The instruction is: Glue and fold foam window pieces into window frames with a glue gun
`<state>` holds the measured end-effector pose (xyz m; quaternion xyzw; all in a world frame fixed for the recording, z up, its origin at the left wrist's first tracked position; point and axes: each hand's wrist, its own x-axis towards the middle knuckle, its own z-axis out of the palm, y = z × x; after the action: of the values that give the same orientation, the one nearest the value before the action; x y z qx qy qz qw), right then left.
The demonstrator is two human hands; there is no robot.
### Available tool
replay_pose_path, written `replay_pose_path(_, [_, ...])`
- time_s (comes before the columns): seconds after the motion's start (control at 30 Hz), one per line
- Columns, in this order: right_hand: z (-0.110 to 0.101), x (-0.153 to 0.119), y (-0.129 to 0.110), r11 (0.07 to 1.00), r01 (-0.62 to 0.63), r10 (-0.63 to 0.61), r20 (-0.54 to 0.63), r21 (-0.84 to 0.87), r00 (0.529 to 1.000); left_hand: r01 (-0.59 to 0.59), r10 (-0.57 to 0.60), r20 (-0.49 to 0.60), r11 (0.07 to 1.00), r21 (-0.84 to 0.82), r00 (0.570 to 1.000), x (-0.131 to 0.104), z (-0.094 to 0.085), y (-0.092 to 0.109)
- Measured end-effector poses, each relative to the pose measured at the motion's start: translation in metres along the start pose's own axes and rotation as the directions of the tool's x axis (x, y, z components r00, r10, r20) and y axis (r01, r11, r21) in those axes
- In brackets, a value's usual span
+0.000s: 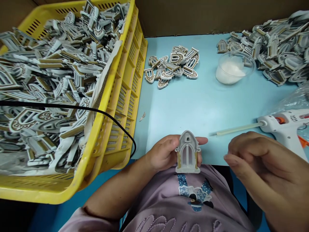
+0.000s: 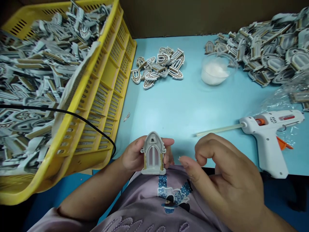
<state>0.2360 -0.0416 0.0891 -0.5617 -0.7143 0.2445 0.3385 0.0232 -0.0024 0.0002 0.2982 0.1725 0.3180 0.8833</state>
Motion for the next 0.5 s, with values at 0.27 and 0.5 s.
replay_pose_path(0.27, [0.0090,-0.0030,-0.0048,0.989,-0.073,0.069,-0.036,-0.127,0.997,-0.016,0.018,0.055,1.000,-0.021,0.998,0.0007,0.0031,0.0019])
replay_pose_path(0.5, [0.0082,0.0050,-0.0031,0.973,0.183,-0.180,0.032,-0.142,0.983,0.014,-0.014,0.060,1.000,-0.006,0.998,-0.0003,0.0049,0.0017])
